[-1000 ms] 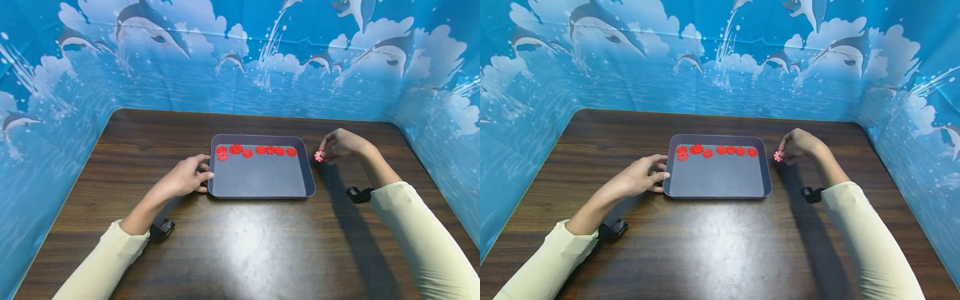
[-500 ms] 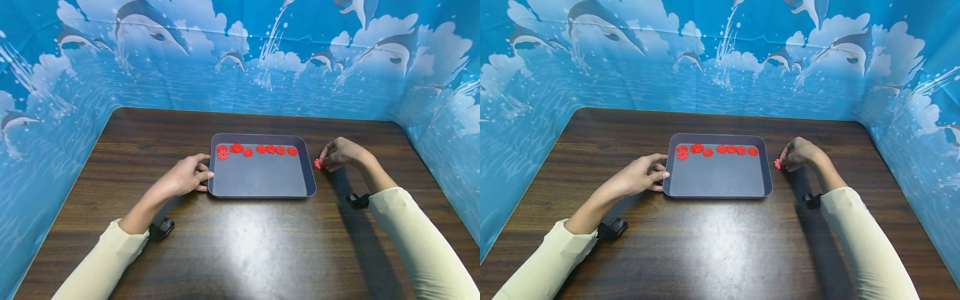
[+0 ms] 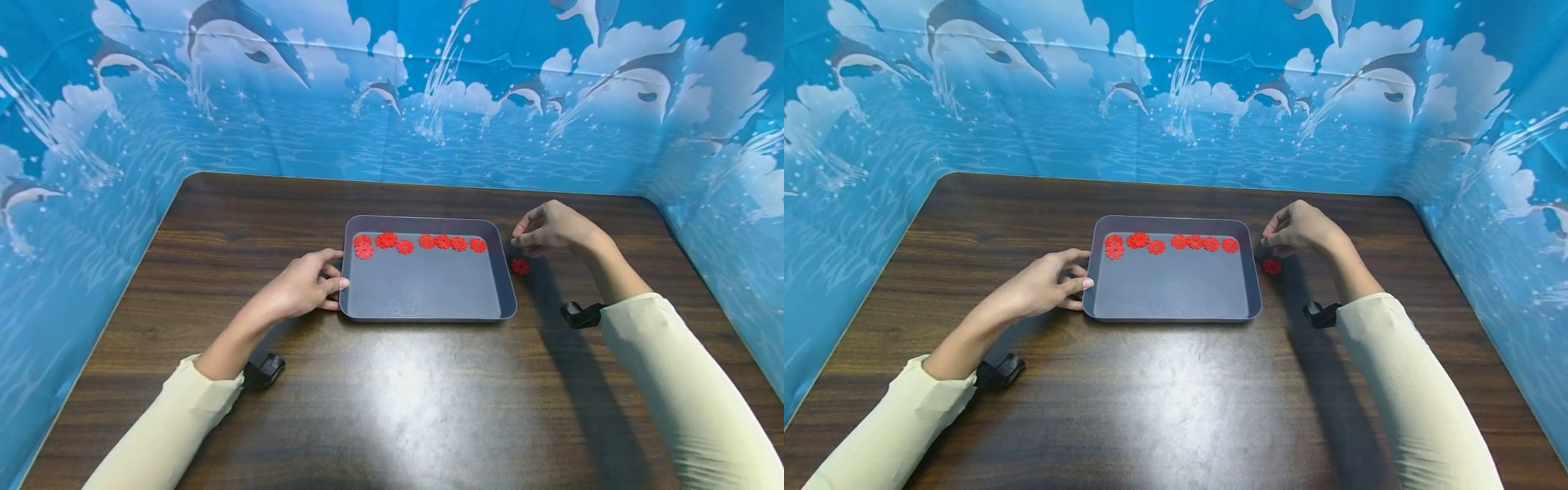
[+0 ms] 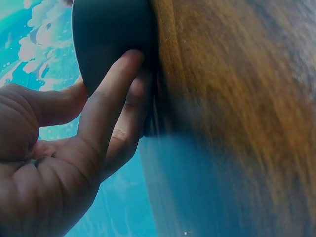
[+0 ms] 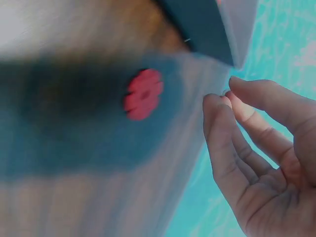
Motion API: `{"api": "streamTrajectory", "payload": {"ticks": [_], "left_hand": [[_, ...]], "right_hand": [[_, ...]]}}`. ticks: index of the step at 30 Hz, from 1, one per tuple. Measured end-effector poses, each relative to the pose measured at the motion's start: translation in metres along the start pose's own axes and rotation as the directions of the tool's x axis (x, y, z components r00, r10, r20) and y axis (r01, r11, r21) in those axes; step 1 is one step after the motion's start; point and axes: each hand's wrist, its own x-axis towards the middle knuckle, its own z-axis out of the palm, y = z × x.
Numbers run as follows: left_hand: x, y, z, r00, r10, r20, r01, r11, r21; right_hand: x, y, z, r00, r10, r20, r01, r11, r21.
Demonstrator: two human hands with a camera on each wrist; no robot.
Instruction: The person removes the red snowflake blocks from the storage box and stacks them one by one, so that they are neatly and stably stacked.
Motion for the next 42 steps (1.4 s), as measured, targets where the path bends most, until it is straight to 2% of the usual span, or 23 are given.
{"api": "streamTrajectory", "payload": {"ticks": [7, 15, 18, 24, 35, 42], "left_hand": [[-0.001, 0.0, 0.0, 1.0, 0.001, -0.004, -0.001, 1.0, 0.007], [0.0, 0.0, -0.001, 1.0, 0.011, -0.005, -0.011, 1.0, 0.005], [0.0, 0.0, -0.001, 1.0, 0.014, -0.004, -0.014, 1.0, 0.002], [-0.001, -0.001, -0.001, 1.0, 0.016, -0.006, -0.016, 1.0, 0.006], [-0.002, 0.001, -0.001, 1.0, 0.006, -0.014, -0.006, 0.999, 0.034], [-0.002, 0.001, -0.001, 1.0, 0.005, -0.01, -0.005, 1.0, 0.021]], "right_hand": [[0.004, -0.037, -0.002, 0.999, -0.049, 0.008, 0.049, 0.998, -0.048], [0.012, -0.064, 0.014, 0.997, -0.058, 0.052, 0.064, 0.992, -0.112], [0.015, -0.069, 0.022, 0.996, -0.035, 0.082, 0.046, 0.991, -0.125], [0.021, -0.075, 0.036, 0.996, 0.001, 0.089, 0.016, 0.98, -0.196], [0.022, -0.078, 0.047, 0.999, -0.029, 0.029, 0.037, 0.93, -0.366], [0.026, -0.077, 0.055, 0.999, -0.04, 0.017, 0.044, 0.929, -0.368]]}}
